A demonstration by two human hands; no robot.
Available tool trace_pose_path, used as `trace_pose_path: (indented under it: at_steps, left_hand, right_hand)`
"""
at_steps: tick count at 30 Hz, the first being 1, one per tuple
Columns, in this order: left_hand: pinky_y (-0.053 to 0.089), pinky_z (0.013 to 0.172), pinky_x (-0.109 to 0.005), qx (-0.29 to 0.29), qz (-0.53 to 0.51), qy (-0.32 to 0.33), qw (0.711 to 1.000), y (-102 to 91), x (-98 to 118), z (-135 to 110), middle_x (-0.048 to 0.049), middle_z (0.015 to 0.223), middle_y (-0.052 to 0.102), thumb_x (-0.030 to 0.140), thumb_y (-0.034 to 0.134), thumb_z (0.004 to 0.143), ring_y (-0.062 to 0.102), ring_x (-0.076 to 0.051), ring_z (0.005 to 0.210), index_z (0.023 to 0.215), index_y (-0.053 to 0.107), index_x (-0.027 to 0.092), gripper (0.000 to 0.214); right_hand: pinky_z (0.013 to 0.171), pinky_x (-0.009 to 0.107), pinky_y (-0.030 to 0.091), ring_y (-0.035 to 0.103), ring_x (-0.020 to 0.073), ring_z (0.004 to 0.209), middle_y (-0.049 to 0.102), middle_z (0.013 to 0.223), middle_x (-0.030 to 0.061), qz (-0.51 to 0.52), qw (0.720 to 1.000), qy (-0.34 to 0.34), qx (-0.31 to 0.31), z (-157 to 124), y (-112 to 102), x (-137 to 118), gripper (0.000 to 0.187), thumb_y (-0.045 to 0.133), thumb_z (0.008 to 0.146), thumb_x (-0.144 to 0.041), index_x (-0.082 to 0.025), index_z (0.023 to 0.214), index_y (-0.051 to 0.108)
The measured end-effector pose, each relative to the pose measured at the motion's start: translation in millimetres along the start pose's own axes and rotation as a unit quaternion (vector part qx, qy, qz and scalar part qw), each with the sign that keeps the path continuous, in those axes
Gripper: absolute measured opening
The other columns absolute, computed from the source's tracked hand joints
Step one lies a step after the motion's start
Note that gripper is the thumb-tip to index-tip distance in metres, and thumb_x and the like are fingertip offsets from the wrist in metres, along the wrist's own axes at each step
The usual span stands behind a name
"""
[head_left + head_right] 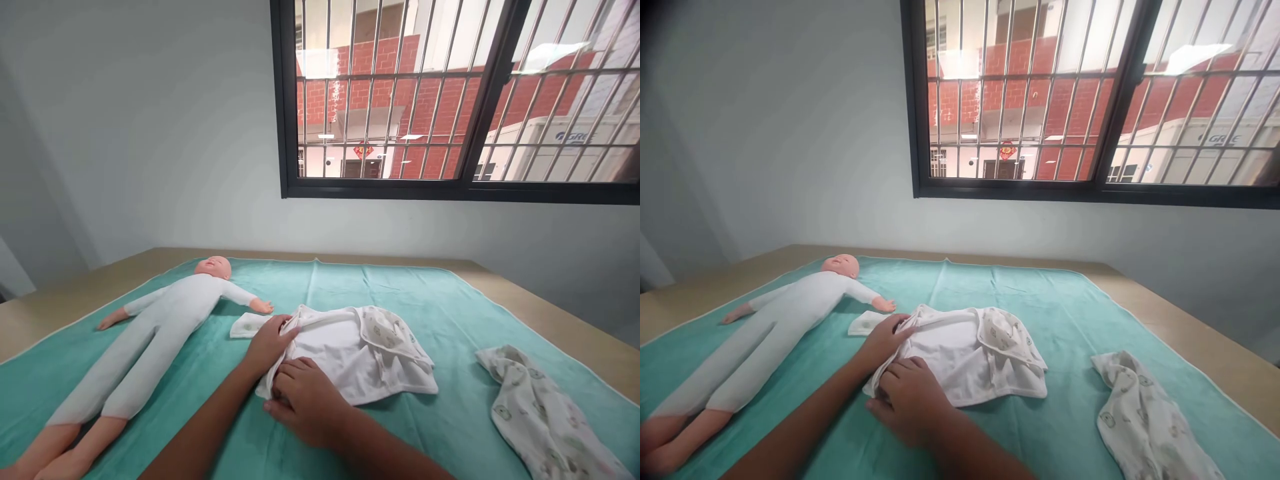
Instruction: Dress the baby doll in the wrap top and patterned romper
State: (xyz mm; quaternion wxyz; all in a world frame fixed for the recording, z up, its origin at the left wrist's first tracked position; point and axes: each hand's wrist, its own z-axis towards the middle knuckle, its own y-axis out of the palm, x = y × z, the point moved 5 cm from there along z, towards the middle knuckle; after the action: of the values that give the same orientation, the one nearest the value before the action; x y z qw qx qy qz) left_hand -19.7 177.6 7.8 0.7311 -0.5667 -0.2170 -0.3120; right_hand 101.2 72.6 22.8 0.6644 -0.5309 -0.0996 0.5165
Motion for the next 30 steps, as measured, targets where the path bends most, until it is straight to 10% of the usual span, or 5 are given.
trace_pose_path:
  at_steps: [5, 11, 16, 21, 30]
  left_hand:
    - [0.044, 0.093, -0.036, 0.030, -0.029, 0.024, 0.999, -2.3, 3, -2, -0.0071, 0.105, 0.070, 0.033, 0.048, 0.084, 0.061, -0.024, 0.102, 0.101, 0.064, 0.019, 0.027]
    - [0.050, 0.085, -0.034, 0.074, -0.126, 0.028, 0.989, -12.9, 15, -7, -0.0054, 0.107, 0.070, 0.043, 0.048, 0.085, 0.061, -0.024, 0.103, 0.099, 0.065, 0.020, 0.032]
    - [0.045, 0.100, -0.034, 0.033, -0.135, 0.087, 0.987, -3.4, 23, -5, -0.0046, 0.105, 0.071, 0.047, 0.039, 0.090, 0.061, -0.022, 0.107, 0.085, 0.071, 0.023, 0.040]
    - [0.043, 0.100, -0.033, 0.024, -0.017, 0.013, 0.999, 5.6, 15, 34, -0.0099, 0.126, 0.063, 0.039, 0.038, 0.087, 0.056, -0.023, 0.118, 0.118, 0.063, 0.017, 0.046]
    - [0.045, 0.073, -0.028, -0.082, 0.024, 0.028, 0.996, 26.2, 13, 73, -0.0030, 0.090, 0.071, 0.034, 0.063, 0.067, 0.065, -0.023, 0.085, 0.085, 0.070, 0.020, 0.024]
  right_hand:
    - [0.084, 0.030, 0.042, 0.062, 0.0174, 0.086, 0.071, 0.088, 0.0022, 0.060, 0.994, 0.065, 0.069, 7, -19, 23, 0.020, 0.050, 0.093, -0.034, -0.022, 0.085, 0.065]
    - [0.085, 0.032, 0.045, 0.063, 0.0207, 0.097, 0.070, 0.103, 0.0043, 0.041, 0.925, 0.287, 0.244, -9, -107, 155, 0.027, 0.045, 0.091, -0.041, -0.023, 0.101, 0.063]
    - [0.087, 0.034, 0.042, 0.062, 0.0245, 0.101, 0.069, 0.107, 0.0094, -0.041, 0.891, 0.381, 0.242, -61, -150, 237, 0.034, 0.048, 0.086, -0.036, -0.021, 0.112, 0.063]
    - [0.082, 0.030, 0.043, 0.063, 0.0232, 0.091, 0.071, 0.092, 0.0063, -0.031, 0.901, 0.384, 0.198, -75, -139, 253, 0.034, 0.057, 0.079, -0.045, -0.022, 0.099, 0.071]
    - [0.063, 0.024, 0.040, 0.059, 0.0176, 0.074, 0.068, 0.079, 0.0006, 0.029, 0.930, 0.358, 0.080, -71, -140, 250, 0.031, 0.064, 0.072, -0.048, -0.020, 0.084, 0.070]
